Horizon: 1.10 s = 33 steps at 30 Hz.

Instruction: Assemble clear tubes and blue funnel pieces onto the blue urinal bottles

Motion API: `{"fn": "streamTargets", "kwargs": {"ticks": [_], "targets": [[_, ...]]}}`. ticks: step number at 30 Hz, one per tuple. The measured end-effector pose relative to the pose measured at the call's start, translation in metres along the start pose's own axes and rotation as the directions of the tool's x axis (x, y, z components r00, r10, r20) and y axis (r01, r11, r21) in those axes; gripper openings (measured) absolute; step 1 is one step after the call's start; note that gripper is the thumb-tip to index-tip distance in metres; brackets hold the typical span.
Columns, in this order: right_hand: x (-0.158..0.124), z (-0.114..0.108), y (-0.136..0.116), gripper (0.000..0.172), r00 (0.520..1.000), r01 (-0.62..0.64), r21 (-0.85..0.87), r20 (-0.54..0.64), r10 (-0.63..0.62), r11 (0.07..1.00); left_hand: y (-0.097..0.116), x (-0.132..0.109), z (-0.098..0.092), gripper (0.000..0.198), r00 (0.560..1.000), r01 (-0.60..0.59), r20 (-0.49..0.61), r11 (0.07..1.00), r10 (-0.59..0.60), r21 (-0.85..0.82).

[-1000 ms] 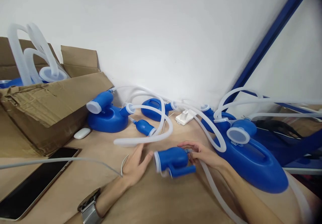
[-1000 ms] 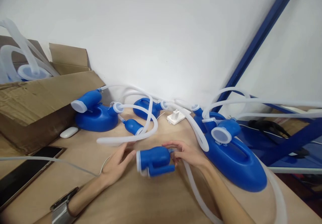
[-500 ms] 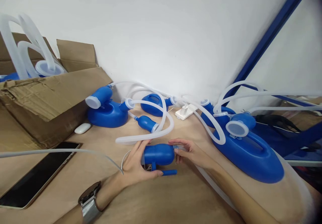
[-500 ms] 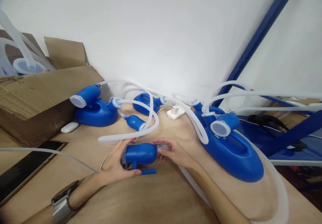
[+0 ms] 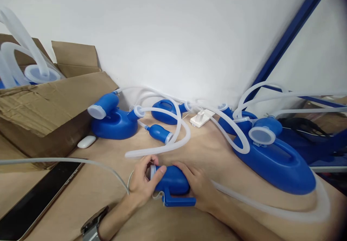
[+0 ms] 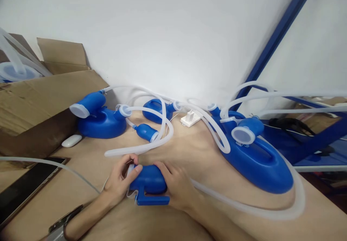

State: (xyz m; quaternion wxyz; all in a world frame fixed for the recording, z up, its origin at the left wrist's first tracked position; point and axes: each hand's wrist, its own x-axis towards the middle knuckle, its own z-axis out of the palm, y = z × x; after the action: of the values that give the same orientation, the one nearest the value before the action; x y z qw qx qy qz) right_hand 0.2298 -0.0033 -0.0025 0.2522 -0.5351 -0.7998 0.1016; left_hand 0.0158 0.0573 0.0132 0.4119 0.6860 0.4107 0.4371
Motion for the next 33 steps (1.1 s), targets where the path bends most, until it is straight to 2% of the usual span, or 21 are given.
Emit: {"fn": "streamTargets", "kwargs": {"ticks": [3,7,13,18,22,27,29,31,33], "targets": [[-0.002,0.005,0.0,0.078,0.997,0.068,-0.025,-0.028,-0.069,0.997,0.004,-0.004,0.001,0.044,0.988,0.153,0.016,0.974,-0.153,-0.164],[-0.007,0.01,0.008,0.071,0.99,0.125,-0.072,-0.063,-0.13,0.99,0.011,-0.005,0.006,0.043,0.962,0.265,-0.01,0.944,-0.272,-0.196],[-0.013,0.005,0.012,0.076,0.997,0.073,-0.114,-0.002,-0.074,0.991,0.016,0.001,0.009,0.037,0.959,0.267,-0.069,0.956,-0.277,-0.124],[-0.011,0.003,0.014,0.076,0.996,0.085,-0.15,0.003,-0.085,0.985,0.018,0.005,0.008,0.037,0.952,0.295,-0.068,0.954,-0.298,-0.059],[-0.008,-0.001,0.01,0.081,0.996,0.09,-0.184,0.004,-0.091,0.979,0.016,0.008,0.01,0.038,0.964,0.259,-0.051,0.966,-0.26,-0.018],[-0.006,-0.015,0.008,0.071,1.0,0.019,-0.266,0.004,-0.019,0.964,0.004,0.012,0.004,0.036,0.973,0.171,-0.178,0.978,-0.148,0.12],[-0.005,-0.021,0.013,0.07,1.0,-0.019,-0.281,-0.001,0.02,0.96,0.0,0.011,-0.003,0.035,0.978,0.128,-0.188,0.971,-0.091,0.2],[-0.005,-0.025,0.021,0.071,0.998,-0.064,-0.272,-0.019,0.061,0.96,-0.001,0.008,-0.009,0.035,0.99,0.078,-0.134,0.969,-0.047,0.236],[-0.004,-0.027,0.029,0.074,0.994,-0.104,-0.263,-0.044,0.096,0.959,0.001,0.004,-0.012,0.036,1.0,-0.019,0.014,0.964,0.016,0.266]]}}
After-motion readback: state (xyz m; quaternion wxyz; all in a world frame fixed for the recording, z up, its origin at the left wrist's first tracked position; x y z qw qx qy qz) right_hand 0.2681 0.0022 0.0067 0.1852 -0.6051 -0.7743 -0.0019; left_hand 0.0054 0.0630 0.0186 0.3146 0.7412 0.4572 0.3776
